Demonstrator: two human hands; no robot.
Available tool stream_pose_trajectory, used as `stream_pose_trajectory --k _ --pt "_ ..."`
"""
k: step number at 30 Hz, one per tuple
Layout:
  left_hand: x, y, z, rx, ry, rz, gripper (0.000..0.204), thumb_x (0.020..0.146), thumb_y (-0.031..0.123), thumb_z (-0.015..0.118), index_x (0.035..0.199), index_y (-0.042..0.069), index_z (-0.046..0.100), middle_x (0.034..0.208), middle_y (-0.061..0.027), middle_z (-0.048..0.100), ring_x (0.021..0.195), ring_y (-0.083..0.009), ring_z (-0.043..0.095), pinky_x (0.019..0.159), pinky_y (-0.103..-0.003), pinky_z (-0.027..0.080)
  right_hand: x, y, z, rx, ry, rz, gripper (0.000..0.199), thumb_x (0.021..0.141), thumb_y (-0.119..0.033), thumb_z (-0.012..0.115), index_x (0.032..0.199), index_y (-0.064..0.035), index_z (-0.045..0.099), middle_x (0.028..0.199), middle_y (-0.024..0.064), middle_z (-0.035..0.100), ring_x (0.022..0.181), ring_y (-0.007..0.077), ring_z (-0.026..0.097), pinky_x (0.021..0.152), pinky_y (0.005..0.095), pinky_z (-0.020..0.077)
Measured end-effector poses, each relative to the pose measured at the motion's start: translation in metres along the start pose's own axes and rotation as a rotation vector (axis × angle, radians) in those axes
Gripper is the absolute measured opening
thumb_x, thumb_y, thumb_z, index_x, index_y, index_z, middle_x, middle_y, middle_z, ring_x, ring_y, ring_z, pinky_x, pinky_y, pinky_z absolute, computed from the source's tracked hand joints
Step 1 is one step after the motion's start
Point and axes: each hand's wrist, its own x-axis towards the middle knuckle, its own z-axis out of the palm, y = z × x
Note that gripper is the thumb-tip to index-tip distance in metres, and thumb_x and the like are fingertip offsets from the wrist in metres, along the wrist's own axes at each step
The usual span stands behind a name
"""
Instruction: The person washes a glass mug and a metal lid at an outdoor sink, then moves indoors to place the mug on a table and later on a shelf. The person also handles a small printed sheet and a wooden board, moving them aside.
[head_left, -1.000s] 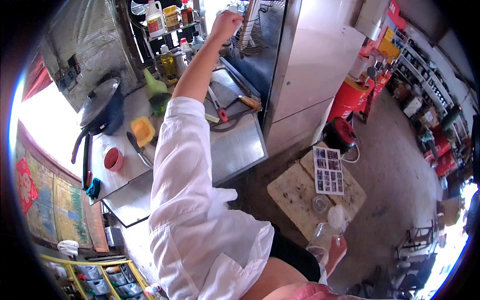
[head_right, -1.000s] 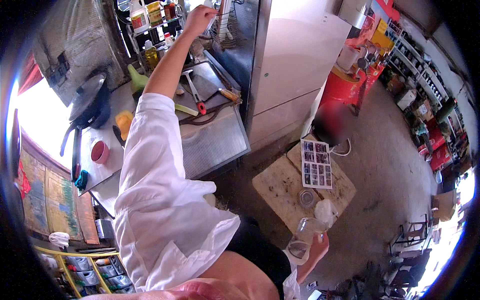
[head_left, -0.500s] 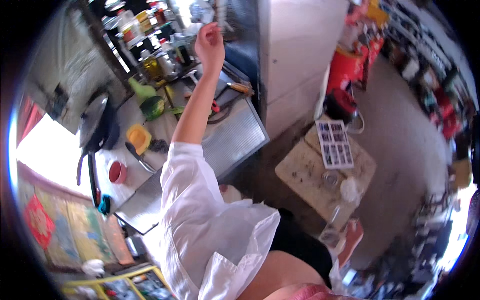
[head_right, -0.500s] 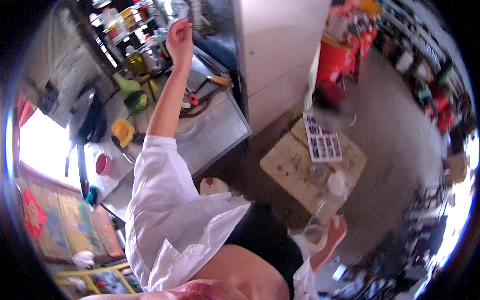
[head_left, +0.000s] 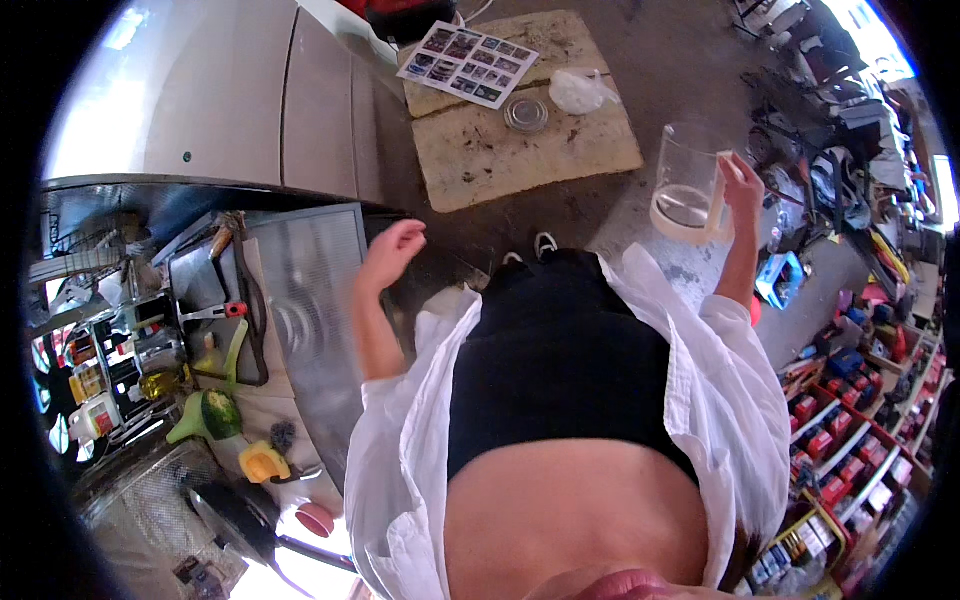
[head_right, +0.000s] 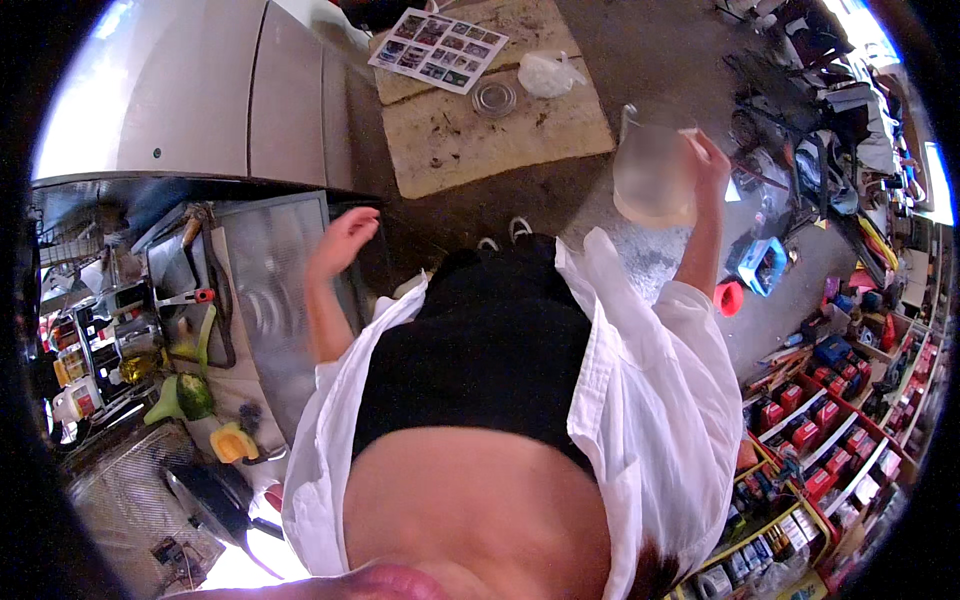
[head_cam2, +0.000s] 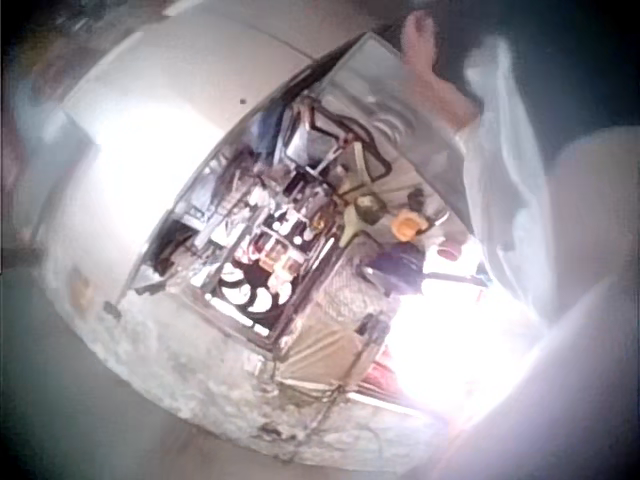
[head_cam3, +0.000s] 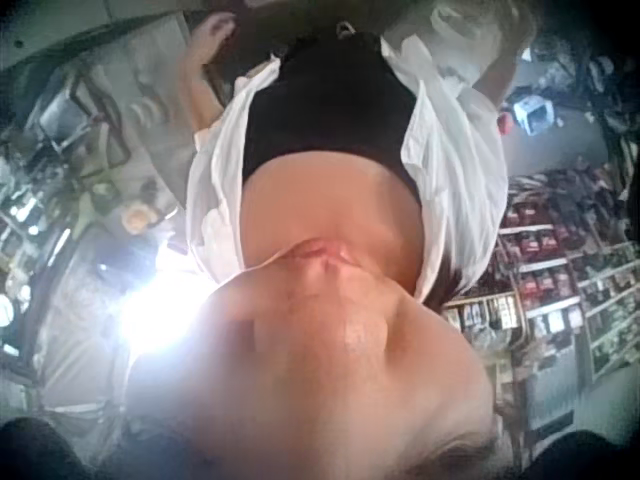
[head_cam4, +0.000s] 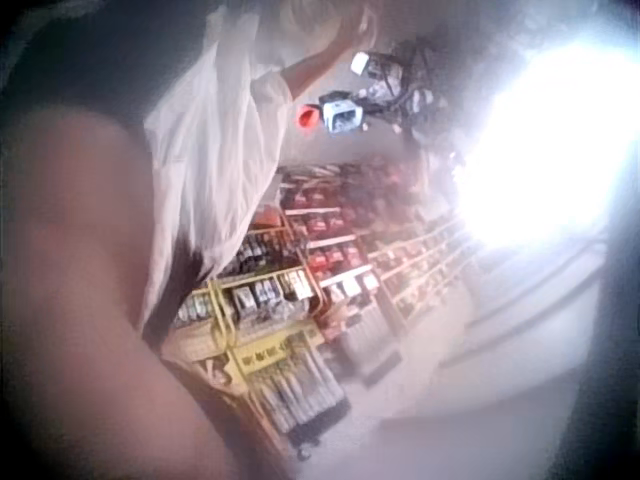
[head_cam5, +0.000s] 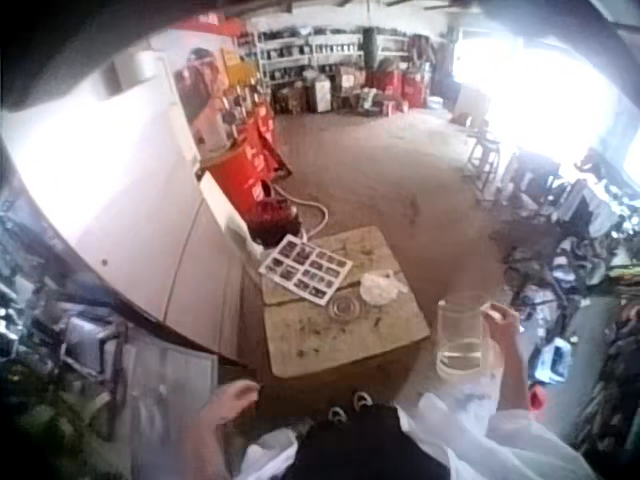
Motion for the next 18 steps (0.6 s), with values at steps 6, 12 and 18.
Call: stream_pose_trajectory --k 6,12,18 --pt "0.012 -0.085 0.036 0.201 -0.214 -0.264 0.039 0.079 0.025 0.063 0.111 0.002 0.057 0.094 -0.0159 0.064 0.089 -0.0283 0.061 0.077 -0.035 0.047 -0.034 0.210 0.017 -0.563 -0.300 0.181 0.030 0.071 -0.031 0.066 0.079 -0.0024 0.065 0.069 0.0108 0.057 0.066 0.0239 0.055 0.060 0.0370 0.0443" --pt "0.001 -0.093 0.020 0.268 -0.122 -0.289 0.038 0.080 0.025 0.062 0.110 0.002 0.057 0.097 -0.0146 0.063 0.089 -0.0274 0.061 0.078 -0.035 0.047 -0.109 0.216 0.009 -1.055 -0.443 0.359 0.049 0.067 -0.047 0.065 0.084 -0.0014 0.066 0.075 0.0217 0.063 0.077 0.0331 0.064 0.069 0.0401 0.0492" --pt "0.064 -0.105 0.014 0.279 -0.134 -0.131 0.036 0.082 0.026 0.061 0.109 0.002 0.057 0.095 -0.0141 0.063 0.086 -0.0279 0.061 0.077 -0.036 0.047 -0.068 0.128 0.043 -0.479 -0.183 0.248 0.033 0.079 -0.034 0.064 0.081 -0.0009 0.065 0.053 0.0037 0.052 0.039 0.0118 0.046 0.038 0.0303 0.0361"
